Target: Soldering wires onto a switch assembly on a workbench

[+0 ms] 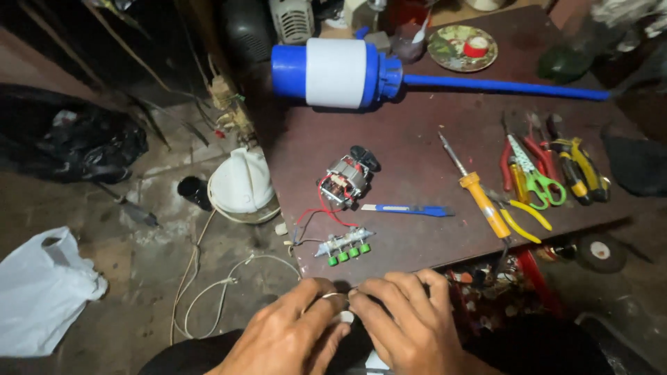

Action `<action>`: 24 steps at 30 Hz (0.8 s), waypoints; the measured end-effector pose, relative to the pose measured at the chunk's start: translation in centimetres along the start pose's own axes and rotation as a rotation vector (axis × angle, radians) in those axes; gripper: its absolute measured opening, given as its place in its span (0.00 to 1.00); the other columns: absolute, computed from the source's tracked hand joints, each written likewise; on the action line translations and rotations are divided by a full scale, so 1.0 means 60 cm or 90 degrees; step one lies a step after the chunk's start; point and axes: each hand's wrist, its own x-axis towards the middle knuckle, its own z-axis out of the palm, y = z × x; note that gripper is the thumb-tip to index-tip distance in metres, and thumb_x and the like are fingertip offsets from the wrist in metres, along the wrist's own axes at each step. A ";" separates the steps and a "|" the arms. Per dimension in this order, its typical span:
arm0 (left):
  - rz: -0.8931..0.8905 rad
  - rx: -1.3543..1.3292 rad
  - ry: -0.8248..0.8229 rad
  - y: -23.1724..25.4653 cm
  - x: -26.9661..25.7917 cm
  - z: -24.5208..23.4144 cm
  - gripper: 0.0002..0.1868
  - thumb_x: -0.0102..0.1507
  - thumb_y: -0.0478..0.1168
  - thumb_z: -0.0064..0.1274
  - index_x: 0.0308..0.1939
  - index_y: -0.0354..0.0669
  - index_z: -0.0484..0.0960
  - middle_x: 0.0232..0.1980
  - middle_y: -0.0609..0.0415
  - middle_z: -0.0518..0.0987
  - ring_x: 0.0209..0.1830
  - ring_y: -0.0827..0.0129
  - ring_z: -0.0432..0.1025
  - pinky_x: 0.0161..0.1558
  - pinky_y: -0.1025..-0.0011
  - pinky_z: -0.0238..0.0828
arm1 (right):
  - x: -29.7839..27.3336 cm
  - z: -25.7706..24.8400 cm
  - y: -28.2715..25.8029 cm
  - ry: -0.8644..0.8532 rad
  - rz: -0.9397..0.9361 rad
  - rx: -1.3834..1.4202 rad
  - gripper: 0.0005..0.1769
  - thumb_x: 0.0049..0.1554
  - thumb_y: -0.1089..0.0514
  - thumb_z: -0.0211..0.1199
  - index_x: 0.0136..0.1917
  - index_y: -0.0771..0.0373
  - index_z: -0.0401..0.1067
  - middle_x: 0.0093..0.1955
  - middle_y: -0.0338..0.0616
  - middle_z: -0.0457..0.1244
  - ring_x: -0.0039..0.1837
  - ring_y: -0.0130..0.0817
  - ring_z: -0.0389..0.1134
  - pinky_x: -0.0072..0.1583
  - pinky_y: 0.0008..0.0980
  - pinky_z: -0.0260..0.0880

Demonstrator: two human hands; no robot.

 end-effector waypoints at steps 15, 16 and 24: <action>-0.010 -0.077 -0.009 -0.028 0.003 0.004 0.11 0.67 0.46 0.49 0.47 0.44 0.79 0.50 0.54 0.78 0.43 0.58 0.78 0.36 0.62 0.76 | -0.074 0.031 0.029 -0.035 0.003 -0.014 0.07 0.60 0.50 0.55 0.43 0.45 0.74 0.48 0.25 0.66 0.54 0.27 0.63 0.58 0.38 0.48; -0.013 -0.078 -0.010 -0.035 0.002 0.002 0.11 0.67 0.46 0.49 0.47 0.44 0.79 0.50 0.54 0.78 0.43 0.58 0.78 0.36 0.62 0.76 | -0.075 0.025 0.035 -0.037 0.004 -0.011 0.07 0.60 0.50 0.55 0.43 0.45 0.74 0.48 0.25 0.66 0.54 0.27 0.63 0.58 0.38 0.48; -0.036 -0.240 -0.302 -0.052 0.002 -0.007 0.07 0.61 0.35 0.47 0.43 0.44 0.75 0.58 0.52 0.72 0.58 0.58 0.72 0.52 0.65 0.68 | -0.081 0.057 0.072 -0.114 0.251 0.079 0.08 0.56 0.51 0.62 0.47 0.54 0.72 0.51 0.35 0.67 0.55 0.34 0.68 0.65 0.41 0.61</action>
